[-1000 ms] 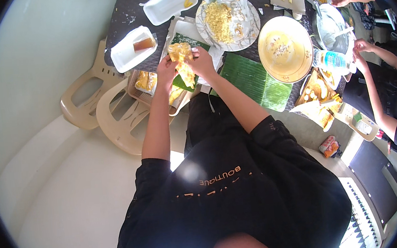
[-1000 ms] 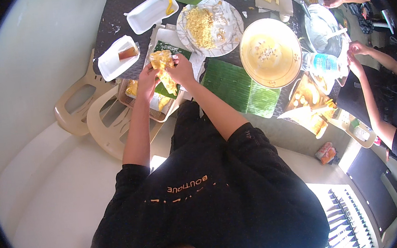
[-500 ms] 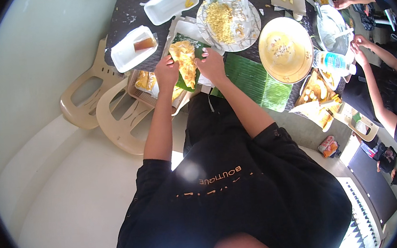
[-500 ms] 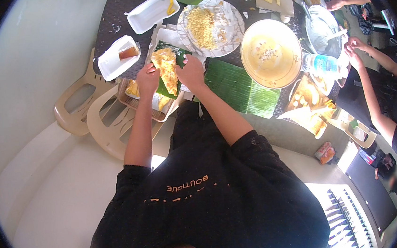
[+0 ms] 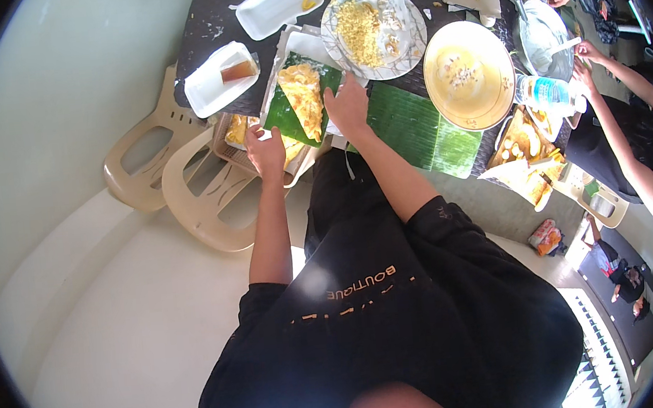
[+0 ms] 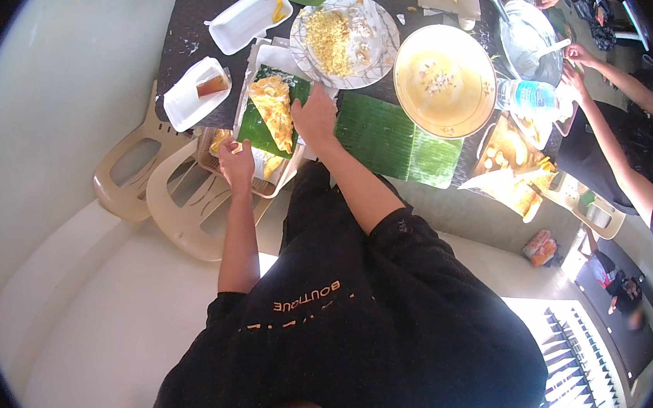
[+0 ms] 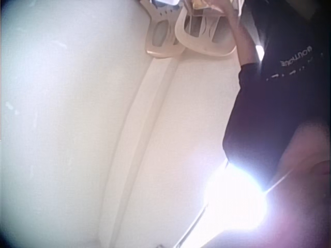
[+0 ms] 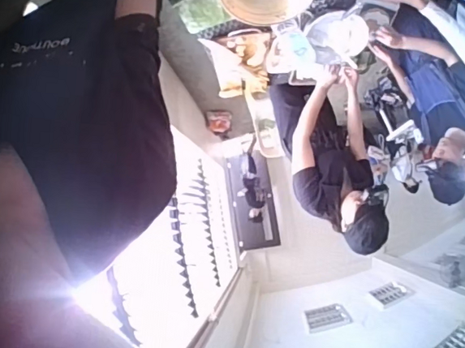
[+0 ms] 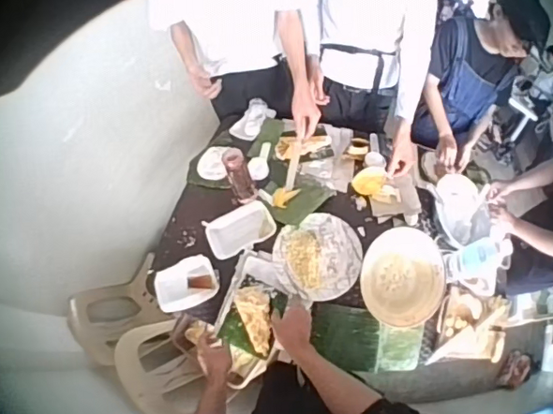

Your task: The person assembles a food item on a banana leaf by hand, adding a yellow crumbly mixture and a small round item, then folds the leaf to enclose the contents. The person places the finished item into a white container.

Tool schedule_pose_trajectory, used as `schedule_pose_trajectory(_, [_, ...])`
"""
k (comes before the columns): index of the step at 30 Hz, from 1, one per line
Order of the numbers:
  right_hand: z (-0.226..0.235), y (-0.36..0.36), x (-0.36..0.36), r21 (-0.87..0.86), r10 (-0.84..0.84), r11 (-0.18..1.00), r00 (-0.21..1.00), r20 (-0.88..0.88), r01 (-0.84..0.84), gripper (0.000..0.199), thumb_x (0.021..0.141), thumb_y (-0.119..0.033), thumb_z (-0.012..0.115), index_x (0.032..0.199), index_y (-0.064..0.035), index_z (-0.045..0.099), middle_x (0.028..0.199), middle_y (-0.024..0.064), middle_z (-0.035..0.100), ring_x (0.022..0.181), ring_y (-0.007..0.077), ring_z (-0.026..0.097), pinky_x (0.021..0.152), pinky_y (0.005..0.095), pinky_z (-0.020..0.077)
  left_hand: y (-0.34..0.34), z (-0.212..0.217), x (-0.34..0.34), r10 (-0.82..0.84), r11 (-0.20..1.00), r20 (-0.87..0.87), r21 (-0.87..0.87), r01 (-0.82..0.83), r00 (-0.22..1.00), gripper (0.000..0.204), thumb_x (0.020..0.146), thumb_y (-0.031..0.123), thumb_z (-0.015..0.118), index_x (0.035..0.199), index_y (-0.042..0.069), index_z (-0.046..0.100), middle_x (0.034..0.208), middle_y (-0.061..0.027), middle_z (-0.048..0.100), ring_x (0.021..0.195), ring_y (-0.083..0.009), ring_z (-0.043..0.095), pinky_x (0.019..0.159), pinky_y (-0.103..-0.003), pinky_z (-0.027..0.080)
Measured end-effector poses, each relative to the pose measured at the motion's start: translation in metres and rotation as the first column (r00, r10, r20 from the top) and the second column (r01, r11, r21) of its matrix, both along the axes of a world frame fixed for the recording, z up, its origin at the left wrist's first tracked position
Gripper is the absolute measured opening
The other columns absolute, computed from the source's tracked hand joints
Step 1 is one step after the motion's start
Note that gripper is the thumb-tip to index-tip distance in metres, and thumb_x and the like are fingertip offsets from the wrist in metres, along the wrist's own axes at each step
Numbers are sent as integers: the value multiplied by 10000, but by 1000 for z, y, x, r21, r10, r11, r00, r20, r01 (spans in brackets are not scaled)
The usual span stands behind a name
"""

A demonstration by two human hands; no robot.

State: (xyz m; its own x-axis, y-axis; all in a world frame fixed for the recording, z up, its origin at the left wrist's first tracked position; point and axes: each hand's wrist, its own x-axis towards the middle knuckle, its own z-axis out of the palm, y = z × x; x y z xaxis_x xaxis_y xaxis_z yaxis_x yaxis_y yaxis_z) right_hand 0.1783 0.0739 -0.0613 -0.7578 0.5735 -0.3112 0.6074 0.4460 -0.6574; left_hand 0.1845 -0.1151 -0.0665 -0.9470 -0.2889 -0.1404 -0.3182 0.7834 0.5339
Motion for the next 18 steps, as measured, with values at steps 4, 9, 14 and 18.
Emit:
schedule_pose_trajectory(4, [-1,0,2,-23,-35,999,998,-42,34,406,775,-224,667,1095,-2,554,874,185,660,833,382,633,753,469,495,14,24,-3,124,973,51,187,-132,991,319,783,163,690,1048,14,593,812,-94,648,707,-209,638,676,-347,503])
schedule_pose_trajectory(9, [-6,3,7,43,-19,999,996,-87,23,284,777,-246,665,990,-64,616,811,163,668,797,367,644,721,466,504,18,20,-6,129,919,3,375,-120,992,263,787,130,700,990,-22,631,757,-89,649,675,-165,632,640,-291,504])
schedule_pose_trajectory(14, [-14,6,7,34,-6,999,993,-114,9,274,772,-254,663,969,-67,625,826,169,671,806,368,646,722,459,508,41,33,-2,12,923,-94,384,25,996,167,801,99,691,911,-25,670,790,-105,680,702,-157,641,662,-278,512])
schedule_pose_trajectory(18, [-16,8,7,-22,-22,1000,995,-95,20,263,765,-247,659,953,-65,634,832,171,674,809,369,648,733,454,512,52,32,-1,-138,921,-188,336,196,972,138,809,87,653,894,-21,669,797,-110,656,697,-195,628,657,-305,509])
